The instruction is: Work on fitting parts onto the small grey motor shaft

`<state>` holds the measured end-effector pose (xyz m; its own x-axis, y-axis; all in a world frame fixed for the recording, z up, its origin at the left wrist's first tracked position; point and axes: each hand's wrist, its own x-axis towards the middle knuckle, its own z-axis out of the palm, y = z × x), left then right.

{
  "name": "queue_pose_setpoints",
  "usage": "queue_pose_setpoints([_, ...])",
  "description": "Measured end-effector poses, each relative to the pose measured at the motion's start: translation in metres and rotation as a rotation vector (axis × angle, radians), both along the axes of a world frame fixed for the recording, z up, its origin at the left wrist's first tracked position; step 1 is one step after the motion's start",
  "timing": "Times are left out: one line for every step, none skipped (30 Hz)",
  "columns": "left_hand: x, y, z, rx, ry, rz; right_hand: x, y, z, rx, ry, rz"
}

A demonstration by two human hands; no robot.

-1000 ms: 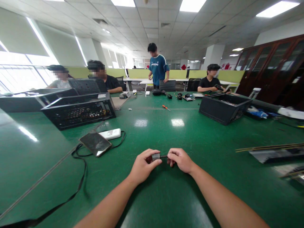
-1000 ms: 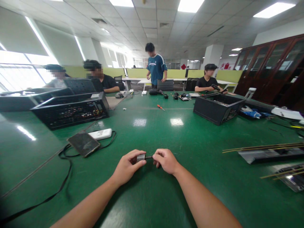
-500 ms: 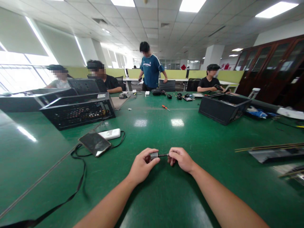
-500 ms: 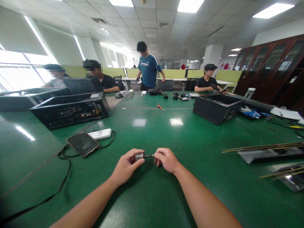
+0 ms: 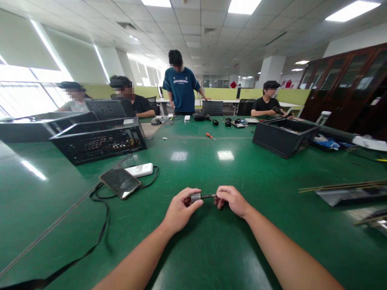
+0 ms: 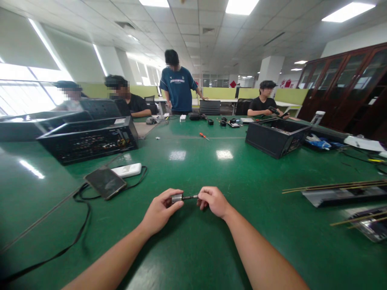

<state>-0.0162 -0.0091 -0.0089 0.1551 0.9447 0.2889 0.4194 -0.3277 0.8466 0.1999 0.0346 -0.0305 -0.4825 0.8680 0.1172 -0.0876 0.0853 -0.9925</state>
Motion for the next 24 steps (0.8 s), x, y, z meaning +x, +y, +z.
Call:
queue_pose_setpoints([0.0, 0.0, 0.0, -0.003, 0.001, -0.001, 0.001, 0.0, 0.0, -0.007, 0.01, 0.007])
queue_pose_setpoints([0.0, 0.0, 0.0, -0.006, 0.002, -0.003, 0.002, 0.001, 0.001, -0.014, 0.018, 0.014])
queue_pose_setpoints([0.0, 0.001, 0.0, -0.006, 0.002, -0.005, 0.002, 0.001, 0.001, -0.018, 0.025, 0.019])
queue_pose_setpoints([0.0, 0.001, 0.0, -0.003, 0.002, -0.007, 0.002, 0.001, 0.001, -0.021, 0.031, 0.022])
queue_pose_setpoints([0.0, 0.001, 0.0, 0.0, 0.004, -0.008, 0.003, 0.001, 0.0, -0.023, 0.034, 0.025])
queue_pose_setpoints([0.0, 0.001, 0.001, 0.003, 0.005, -0.008, 0.003, 0.002, 0.0, -0.024, 0.035, 0.026])
queue_pose_setpoints([0.001, 0.001, 0.001, 0.005, 0.007, -0.005, 0.003, 0.002, -0.001, -0.025, 0.036, 0.025])
queue_pose_setpoints([0.001, 0.0, 0.002, 0.006, 0.009, -0.002, 0.005, 0.003, -0.001, -0.024, 0.039, 0.021])
queue_pose_setpoints([0.001, 0.0, 0.002, 0.007, 0.008, 0.002, 0.007, 0.005, -0.002, -0.021, 0.047, 0.013])
queue_pose_setpoints([0.001, 0.0, 0.002, 0.006, 0.006, 0.003, 0.01, 0.007, -0.003, -0.018, 0.062, 0.001])
queue_pose_setpoints([0.002, 0.0, 0.002, 0.005, 0.002, 0.004, 0.013, 0.01, -0.004, -0.018, 0.085, -0.02])
queue_pose_setpoints([0.002, 0.0, 0.003, 0.003, -0.002, 0.002, 0.018, 0.013, -0.004, -0.023, 0.114, -0.049])
queue_pose_setpoints([0.002, 0.0, 0.003, -0.001, -0.008, 0.001, 0.022, 0.016, -0.005, -0.035, 0.144, -0.089])
queue_pose_setpoints([0.002, 0.0, 0.002, -0.004, -0.012, -0.002, 0.027, 0.02, -0.006, -0.052, 0.172, -0.137])
queue_pose_setpoints([0.002, 0.0, 0.002, -0.007, -0.013, -0.003, 0.031, 0.024, -0.006, -0.074, 0.194, -0.188])
queue_pose_setpoints([0.001, 0.0, 0.002, -0.009, -0.012, -0.006, 0.035, 0.027, -0.007, -0.097, 0.21, -0.241])
queue_pose_setpoints([0.001, 0.0, 0.002, -0.009, -0.013, -0.007, 0.038, 0.03, -0.008, -0.118, 0.221, -0.289])
queue_pose_setpoints([0.001, 0.0, 0.002, -0.01, -0.012, -0.008, 0.039, 0.032, -0.008, -0.136, 0.227, -0.33])
queue_pose_setpoints([0.0, 0.0, 0.002, -0.012, -0.008, -0.008, 0.04, 0.034, -0.009, -0.152, 0.227, -0.362])
queue_pose_setpoints([0.0, 0.0, 0.002, -0.019, -0.001, -0.012, 0.04, 0.035, -0.011, -0.162, 0.216, -0.382])
queue_pose_setpoints([0.0, -0.001, 0.002, -0.03, 0.011, -0.017, 0.039, 0.036, -0.011, -0.162, 0.191, -0.391])
queue_pose_setpoints([0.001, -0.002, 0.003, -0.043, 0.029, -0.025, 0.038, 0.036, -0.012, -0.146, 0.151, -0.391])
queue_pose_setpoints([0.002, -0.004, 0.004, -0.052, 0.054, -0.036, 0.036, 0.035, -0.012, -0.117, 0.104, -0.384])
queue_pose_setpoints([0.003, -0.007, 0.006, -0.057, 0.082, -0.051, 0.035, 0.034, -0.012, -0.08, 0.061, -0.376])
